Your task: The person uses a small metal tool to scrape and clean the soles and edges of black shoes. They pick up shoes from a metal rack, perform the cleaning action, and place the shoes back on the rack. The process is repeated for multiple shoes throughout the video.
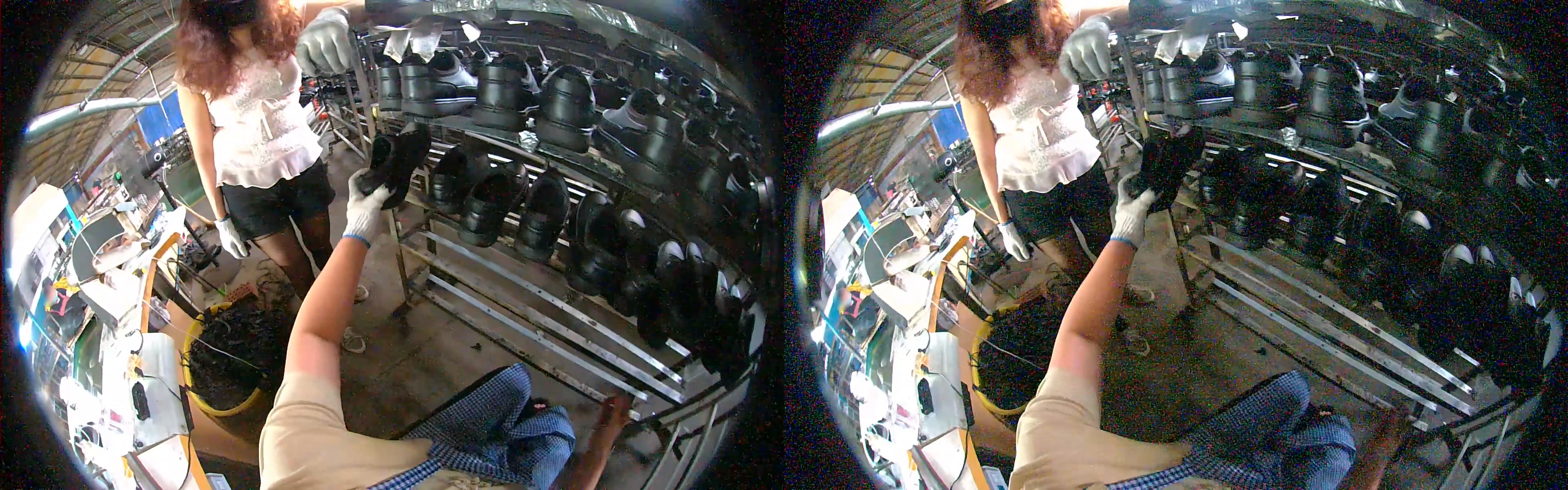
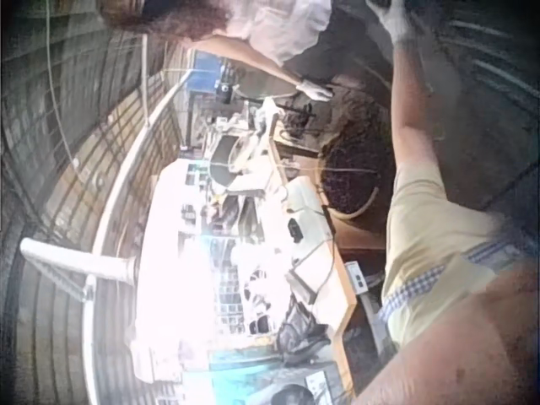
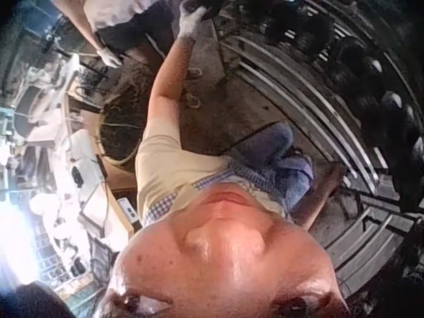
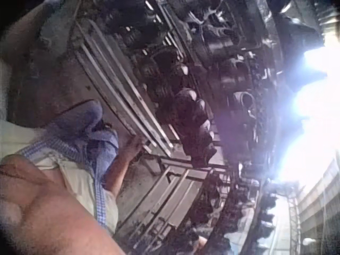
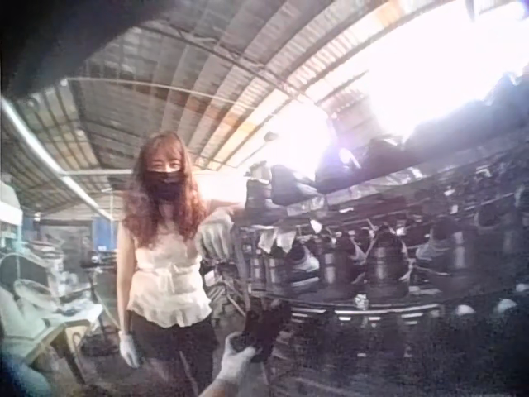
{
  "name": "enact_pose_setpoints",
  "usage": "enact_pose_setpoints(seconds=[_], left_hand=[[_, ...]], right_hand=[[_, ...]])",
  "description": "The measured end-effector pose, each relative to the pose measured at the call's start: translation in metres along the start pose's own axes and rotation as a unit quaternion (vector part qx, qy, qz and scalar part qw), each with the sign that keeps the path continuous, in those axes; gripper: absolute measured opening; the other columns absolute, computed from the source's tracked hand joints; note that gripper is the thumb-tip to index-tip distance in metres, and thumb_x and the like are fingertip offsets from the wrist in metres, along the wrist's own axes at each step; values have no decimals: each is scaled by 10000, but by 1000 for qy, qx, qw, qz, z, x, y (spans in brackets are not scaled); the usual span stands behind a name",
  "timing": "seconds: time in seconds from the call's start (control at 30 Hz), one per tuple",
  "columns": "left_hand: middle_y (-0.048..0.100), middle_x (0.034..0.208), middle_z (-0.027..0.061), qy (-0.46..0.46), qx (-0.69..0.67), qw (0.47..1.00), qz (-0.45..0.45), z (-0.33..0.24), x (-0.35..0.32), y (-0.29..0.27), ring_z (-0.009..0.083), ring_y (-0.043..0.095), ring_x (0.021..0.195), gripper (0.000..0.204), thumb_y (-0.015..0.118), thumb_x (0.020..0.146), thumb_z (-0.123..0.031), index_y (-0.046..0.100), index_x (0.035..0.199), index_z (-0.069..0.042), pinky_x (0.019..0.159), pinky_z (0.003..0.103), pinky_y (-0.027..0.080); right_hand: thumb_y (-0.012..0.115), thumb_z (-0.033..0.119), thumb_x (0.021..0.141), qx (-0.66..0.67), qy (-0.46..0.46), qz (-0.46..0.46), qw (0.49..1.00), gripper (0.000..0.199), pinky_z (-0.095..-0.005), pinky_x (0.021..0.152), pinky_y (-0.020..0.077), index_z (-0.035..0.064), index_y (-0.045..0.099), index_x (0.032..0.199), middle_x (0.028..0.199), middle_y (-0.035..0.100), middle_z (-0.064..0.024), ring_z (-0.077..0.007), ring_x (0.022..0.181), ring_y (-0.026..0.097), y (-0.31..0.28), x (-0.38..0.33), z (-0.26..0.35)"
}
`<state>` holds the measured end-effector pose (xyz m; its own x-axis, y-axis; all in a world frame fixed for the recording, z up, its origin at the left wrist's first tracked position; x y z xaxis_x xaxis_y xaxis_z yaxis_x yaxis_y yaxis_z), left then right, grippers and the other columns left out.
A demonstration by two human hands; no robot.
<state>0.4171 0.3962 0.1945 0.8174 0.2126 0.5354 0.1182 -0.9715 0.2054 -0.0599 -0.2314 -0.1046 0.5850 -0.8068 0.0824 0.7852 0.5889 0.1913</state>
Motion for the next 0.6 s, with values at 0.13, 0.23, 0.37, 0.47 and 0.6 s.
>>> enact_pose_setpoints(seconds=[0.13, 0.23, 0.37, 0.47, 0.6], left_hand=[[585, 1115, 76, -66, -60, 996, 9, 40, 24, 29, 183, 583, 947, 644, 750, 745, -73, 424, 1298, -124, 780, 308, 523], [590, 1150, 75, -25, 116, 993, 10, 35, 7, 36, 193, 606, 919, 803, 741, 759, -81, 306, 1429, -164, 699, 308, 533], [474, 1334, 122, -6, 88, 991, -105, 46, -37, -13, 234, 488, 1169, 728, 669, 832, -143, 278, 1445, -141, 974, 355, 409], [483, 1322, 142, -110, 131, 982, -81, 94, -117, -64, 229, 508, 1156, 591, 580, 897, -189, 317, 1422, -129, 985, 357, 403], [602, 1183, 124, -268, 264, 926, 22, 133, -277, -104, 232, 569, 1076, 433, 564, 892, -253, 523, 1285, -77, 923, 339, 435]], right_hand=[[563, 405, 931, -314, -417, -164, 837, 505, -250, 704, 413, 88, 517, 1322, 1030, 588, -39, -134, 877, 518, -111, 16, 77], [499, 417, 953, -282, -357, -201, 868, 535, -353, 864, 427, 67, 476, 1358, 1236, 549, -108, -232, 1077, 522, -208, 46, 113], [465, 389, 966, -372, -351, -320, 797, 519, -376, 919, 431, 64, 457, 1371, 1296, 537, -129, -256, 1136, 526, -292, 89, 163], [449, 358, 974, -403, -338, -321, 788, 495, -366, 920, 436, 66, 448, 1374, 1293, 540, -129, -249, 1133, 533, -306, 136, 181], [427, 317, 985, -464, -333, -292, 767, 465, -352, 923, 443, 69, 436, 1379, 1288, 545, -129, -239, 1129, 542, -310, 184, 182]])
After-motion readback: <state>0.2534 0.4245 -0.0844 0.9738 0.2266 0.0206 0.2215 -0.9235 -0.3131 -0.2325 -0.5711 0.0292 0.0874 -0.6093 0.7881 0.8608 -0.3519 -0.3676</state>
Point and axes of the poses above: each hand's wrist, its own x-axis towards the middle knuckle, its own y-axis out of the palm, z = x × y, the point moved 10 cm from there along x, towards the middle knuckle
